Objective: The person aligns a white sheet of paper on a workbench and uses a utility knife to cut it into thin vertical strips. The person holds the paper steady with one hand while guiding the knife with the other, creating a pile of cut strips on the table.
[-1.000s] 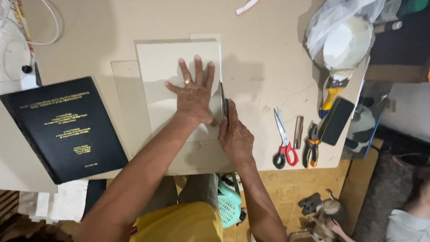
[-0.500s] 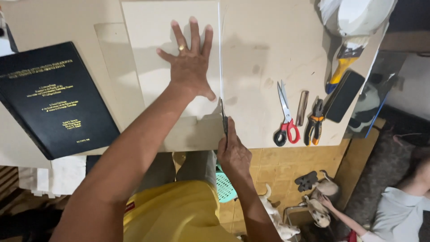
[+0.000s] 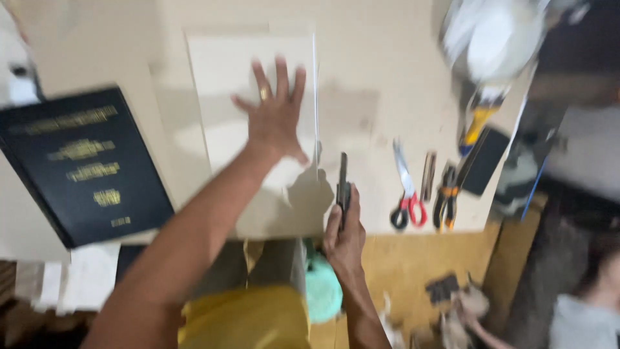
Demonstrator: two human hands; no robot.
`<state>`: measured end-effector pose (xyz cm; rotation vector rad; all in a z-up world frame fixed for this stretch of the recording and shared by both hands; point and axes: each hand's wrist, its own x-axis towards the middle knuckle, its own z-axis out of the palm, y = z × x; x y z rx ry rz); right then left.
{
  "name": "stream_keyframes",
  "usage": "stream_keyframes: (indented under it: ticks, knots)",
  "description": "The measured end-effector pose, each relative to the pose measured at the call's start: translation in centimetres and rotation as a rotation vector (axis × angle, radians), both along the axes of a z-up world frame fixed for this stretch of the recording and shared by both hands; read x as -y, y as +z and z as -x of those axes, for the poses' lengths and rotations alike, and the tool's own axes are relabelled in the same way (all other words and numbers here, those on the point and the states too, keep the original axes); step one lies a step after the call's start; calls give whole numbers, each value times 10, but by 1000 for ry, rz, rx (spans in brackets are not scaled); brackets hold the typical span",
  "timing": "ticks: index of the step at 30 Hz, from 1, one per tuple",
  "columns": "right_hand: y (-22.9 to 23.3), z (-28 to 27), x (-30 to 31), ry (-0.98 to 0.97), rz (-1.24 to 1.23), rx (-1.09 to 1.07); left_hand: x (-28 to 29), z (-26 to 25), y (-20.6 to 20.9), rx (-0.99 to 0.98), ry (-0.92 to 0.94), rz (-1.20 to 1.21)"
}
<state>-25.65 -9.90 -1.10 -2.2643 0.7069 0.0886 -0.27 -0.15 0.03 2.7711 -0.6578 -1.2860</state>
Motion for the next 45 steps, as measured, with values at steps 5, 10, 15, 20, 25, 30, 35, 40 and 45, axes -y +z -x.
stream_keyframes:
  ticks: [5, 10, 15, 20, 25, 30, 35, 40, 45]
  knots:
    - [-39, -113, 7, 89, 13, 179, 0, -1, 9, 15, 23, 19]
    - [-86, -171, 10, 79, 110, 294, 0, 0, 10, -20, -20, -26]
    - [-90, -183, 15, 89, 94, 77, 0, -2, 8, -10, -43, -43]
    - [-80, -183, 13, 74, 88, -26, -1, -2, 11, -17, -42, -16]
    - [-61, -188, 6, 81, 75, 24, -1, -2, 7, 0, -47, -26]
    - [-73, -187, 12, 92, 59, 1, 0, -1, 6, 2, -47, -21]
    - [-67, -188, 13, 114, 59, -55, -1, -1, 6, 9, -40, -16]
    - [-51, -194, 9, 166, 131, -123, -1, -1, 7, 6, -40, -16]
    - [-26, -207, 7, 244, 231, -262, 3, 6, -7, 37, -90, -108]
